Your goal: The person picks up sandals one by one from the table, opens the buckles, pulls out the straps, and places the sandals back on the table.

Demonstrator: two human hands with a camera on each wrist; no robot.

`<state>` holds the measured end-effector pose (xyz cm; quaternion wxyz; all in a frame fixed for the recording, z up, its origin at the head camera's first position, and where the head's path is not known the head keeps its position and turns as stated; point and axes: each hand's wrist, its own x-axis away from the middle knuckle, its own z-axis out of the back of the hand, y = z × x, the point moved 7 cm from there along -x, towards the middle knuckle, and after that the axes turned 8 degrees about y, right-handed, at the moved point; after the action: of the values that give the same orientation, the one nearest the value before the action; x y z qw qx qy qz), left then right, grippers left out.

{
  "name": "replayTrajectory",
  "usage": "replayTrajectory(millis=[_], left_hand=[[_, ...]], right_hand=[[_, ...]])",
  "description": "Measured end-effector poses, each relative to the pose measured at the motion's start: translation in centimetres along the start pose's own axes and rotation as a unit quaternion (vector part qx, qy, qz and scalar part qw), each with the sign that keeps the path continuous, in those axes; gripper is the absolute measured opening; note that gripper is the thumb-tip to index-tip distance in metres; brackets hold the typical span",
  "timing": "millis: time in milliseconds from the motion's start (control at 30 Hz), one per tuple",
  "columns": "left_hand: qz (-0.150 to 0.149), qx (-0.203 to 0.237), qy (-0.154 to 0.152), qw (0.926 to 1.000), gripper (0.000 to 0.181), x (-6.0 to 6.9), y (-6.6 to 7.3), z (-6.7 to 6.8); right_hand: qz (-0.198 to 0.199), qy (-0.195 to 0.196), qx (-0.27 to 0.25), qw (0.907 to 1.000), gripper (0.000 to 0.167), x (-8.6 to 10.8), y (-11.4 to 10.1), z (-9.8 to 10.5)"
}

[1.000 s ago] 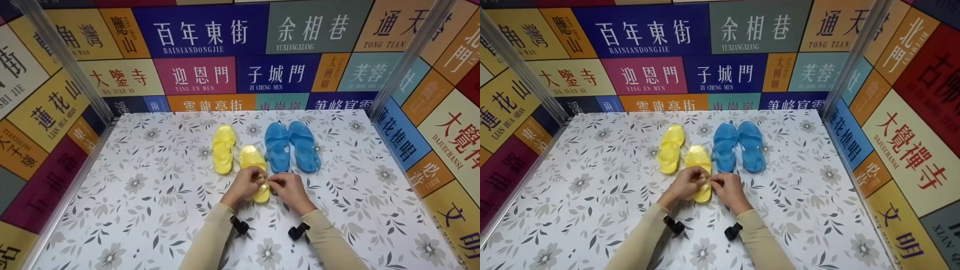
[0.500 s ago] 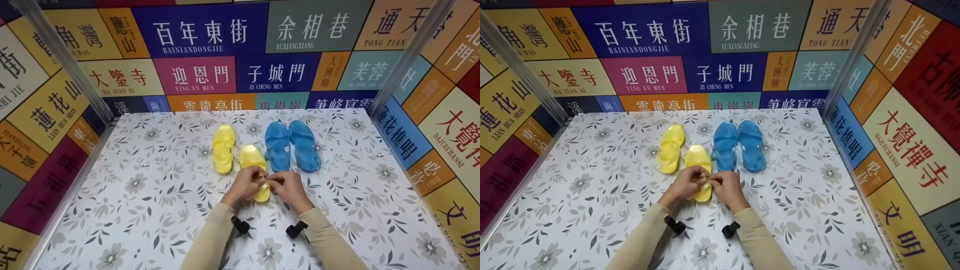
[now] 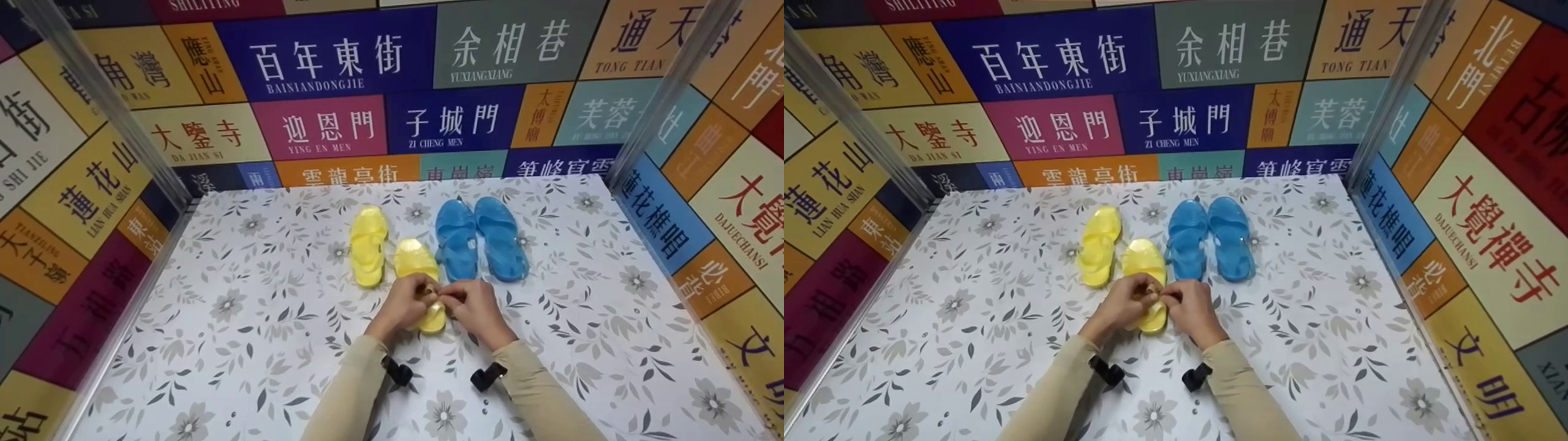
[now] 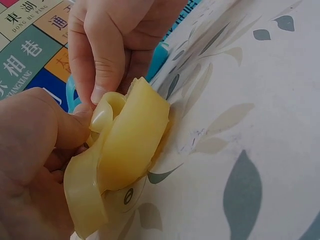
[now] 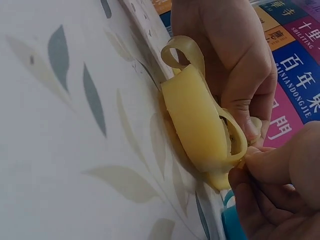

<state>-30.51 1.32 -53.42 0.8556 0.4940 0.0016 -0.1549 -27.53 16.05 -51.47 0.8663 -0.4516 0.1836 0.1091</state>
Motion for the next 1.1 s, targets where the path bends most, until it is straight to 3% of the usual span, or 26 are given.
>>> replayTrajectory(millis=[367, 633, 900, 1100], left_hand=[[0.014, 0.011, -0.002, 0.9998, 0.01, 0.2, -0.1, -0.6], [0.013, 0.004, -0.007, 0.9999, 0.011, 0.3, -0.2, -0.1], [-0.022, -0.017, -0.002, 0.9996, 0.011, 0.0, 0.4, 0.2], [-0.007, -0.004, -0.003, 1.0, 0.012, 0.0, 0.1, 0.1]], right_hand=[[-0.061, -0.038, -0.017, 0.9973, 0.012, 0.8, 1.4, 0.3], [-0.056, -0.037, -0.02, 0.9975, 0.011, 0.7, 1.1, -0.2], [-0.038, -0.015, 0.015, 0.9991, 0.01, 0.0, 0.3, -0.1], [-0.05, -0.017, 0.012, 0.9985, 0.007, -0.2, 0.3, -0.2]])
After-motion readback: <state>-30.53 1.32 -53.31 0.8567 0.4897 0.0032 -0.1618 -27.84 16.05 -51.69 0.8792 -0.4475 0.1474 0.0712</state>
